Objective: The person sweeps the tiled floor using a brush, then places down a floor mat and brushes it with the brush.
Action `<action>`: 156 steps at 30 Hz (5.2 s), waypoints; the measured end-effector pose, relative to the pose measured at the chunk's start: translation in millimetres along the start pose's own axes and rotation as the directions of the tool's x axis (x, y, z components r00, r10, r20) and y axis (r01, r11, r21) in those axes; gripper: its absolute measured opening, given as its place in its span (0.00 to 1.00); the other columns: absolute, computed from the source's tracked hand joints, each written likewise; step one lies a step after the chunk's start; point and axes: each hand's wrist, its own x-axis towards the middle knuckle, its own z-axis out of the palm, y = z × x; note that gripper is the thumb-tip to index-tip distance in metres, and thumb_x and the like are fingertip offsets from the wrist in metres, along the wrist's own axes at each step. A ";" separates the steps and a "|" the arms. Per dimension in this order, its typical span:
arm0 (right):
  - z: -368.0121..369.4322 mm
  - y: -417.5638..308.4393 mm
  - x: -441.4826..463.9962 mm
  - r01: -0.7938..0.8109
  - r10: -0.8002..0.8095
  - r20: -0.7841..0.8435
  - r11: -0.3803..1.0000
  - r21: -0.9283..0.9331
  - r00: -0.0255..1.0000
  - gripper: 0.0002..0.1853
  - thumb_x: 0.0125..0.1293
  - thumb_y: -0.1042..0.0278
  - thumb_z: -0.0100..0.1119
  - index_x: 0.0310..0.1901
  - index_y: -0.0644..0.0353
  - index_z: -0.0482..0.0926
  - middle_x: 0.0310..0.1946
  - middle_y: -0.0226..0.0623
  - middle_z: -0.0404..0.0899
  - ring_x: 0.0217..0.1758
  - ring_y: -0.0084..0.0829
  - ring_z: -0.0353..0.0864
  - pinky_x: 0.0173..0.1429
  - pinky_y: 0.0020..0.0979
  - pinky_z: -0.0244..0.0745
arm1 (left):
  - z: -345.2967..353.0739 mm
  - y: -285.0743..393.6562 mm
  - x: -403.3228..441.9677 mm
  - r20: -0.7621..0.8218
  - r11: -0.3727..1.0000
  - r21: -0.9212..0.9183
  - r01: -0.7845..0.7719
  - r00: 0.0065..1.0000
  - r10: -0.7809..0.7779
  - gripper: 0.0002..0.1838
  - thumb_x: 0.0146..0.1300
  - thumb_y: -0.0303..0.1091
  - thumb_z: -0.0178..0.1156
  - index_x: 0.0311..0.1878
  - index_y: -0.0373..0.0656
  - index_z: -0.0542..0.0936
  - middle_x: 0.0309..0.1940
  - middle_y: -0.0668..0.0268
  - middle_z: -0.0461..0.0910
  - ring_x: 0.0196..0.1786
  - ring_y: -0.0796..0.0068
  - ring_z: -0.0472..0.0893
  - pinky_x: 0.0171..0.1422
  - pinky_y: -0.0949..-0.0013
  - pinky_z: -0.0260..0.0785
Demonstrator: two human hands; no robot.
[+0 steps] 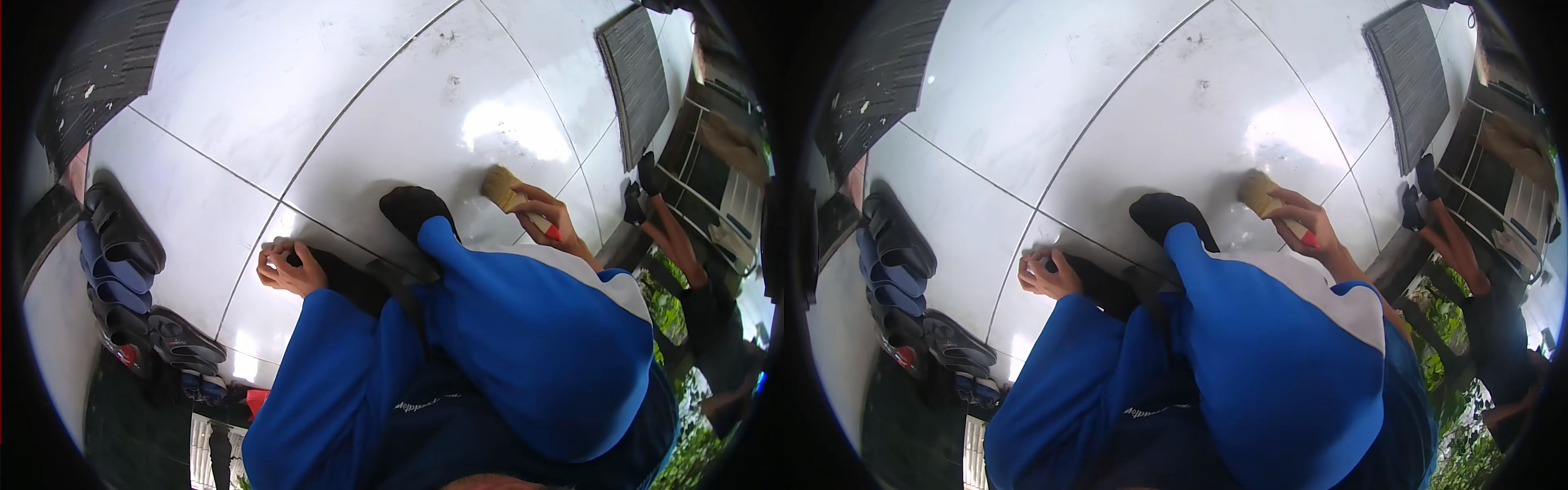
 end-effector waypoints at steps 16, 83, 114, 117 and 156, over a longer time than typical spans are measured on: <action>124.8 -141.6 292.9 0.602 -0.595 -0.096 0.793 0.091 0.798 0.11 0.60 0.78 0.68 0.44 0.57 0.83 0.62 0.43 0.78 0.55 0.48 0.85 0.54 0.41 0.84 | -3.7 -4.0 0.1 0.077 1.000 0.010 -0.008 0.997 0.007 0.13 0.60 0.40 0.63 0.41 0.41 0.81 0.60 0.53 0.68 0.67 0.46 0.61 0.69 0.39 0.56; -50.5 -6.3 180.2 0.191 -0.205 -0.329 0.979 -0.075 0.922 0.07 0.68 0.74 0.63 0.44 0.68 0.84 0.46 0.49 0.85 0.50 0.39 0.86 0.53 0.33 0.79 | -1.6 -5.0 -1.7 0.023 0.999 -0.005 -0.050 0.999 0.050 0.12 0.62 0.40 0.62 0.41 0.42 0.80 0.57 0.56 0.71 0.64 0.49 0.65 0.67 0.42 0.58; 1.0 -52.8 145.0 0.146 -0.151 -0.296 0.988 -0.040 0.943 0.08 0.62 0.81 0.62 0.43 0.65 0.84 0.56 0.50 0.82 0.56 0.40 0.84 0.58 0.34 0.79 | -4.7 -0.6 3.5 0.071 1.000 0.002 -0.018 0.997 0.018 0.07 0.57 0.35 0.63 0.35 0.44 0.77 0.56 0.58 0.71 0.65 0.51 0.62 0.69 0.42 0.53; 40.0 -85.2 206.1 0.396 -0.357 -0.240 0.908 0.138 0.903 0.12 0.59 0.82 0.61 0.46 0.65 0.82 0.60 0.46 0.79 0.55 0.38 0.83 0.55 0.33 0.79 | 1.5 -9.9 0.8 0.009 0.998 0.010 -0.056 0.998 0.056 0.11 0.60 0.42 0.63 0.38 0.45 0.79 0.55 0.59 0.72 0.63 0.51 0.65 0.67 0.41 0.57; -20.6 -0.1 142.5 0.061 0.106 -0.541 0.958 0.281 0.835 0.09 0.65 0.74 0.60 0.42 0.68 0.85 0.56 0.44 0.82 0.55 0.34 0.83 0.58 0.32 0.79 | -2.2 -10.3 3.5 0.053 0.993 0.047 -0.105 0.993 0.102 0.17 0.65 0.48 0.57 0.37 0.42 0.79 0.48 0.54 0.73 0.61 0.51 0.65 0.66 0.43 0.57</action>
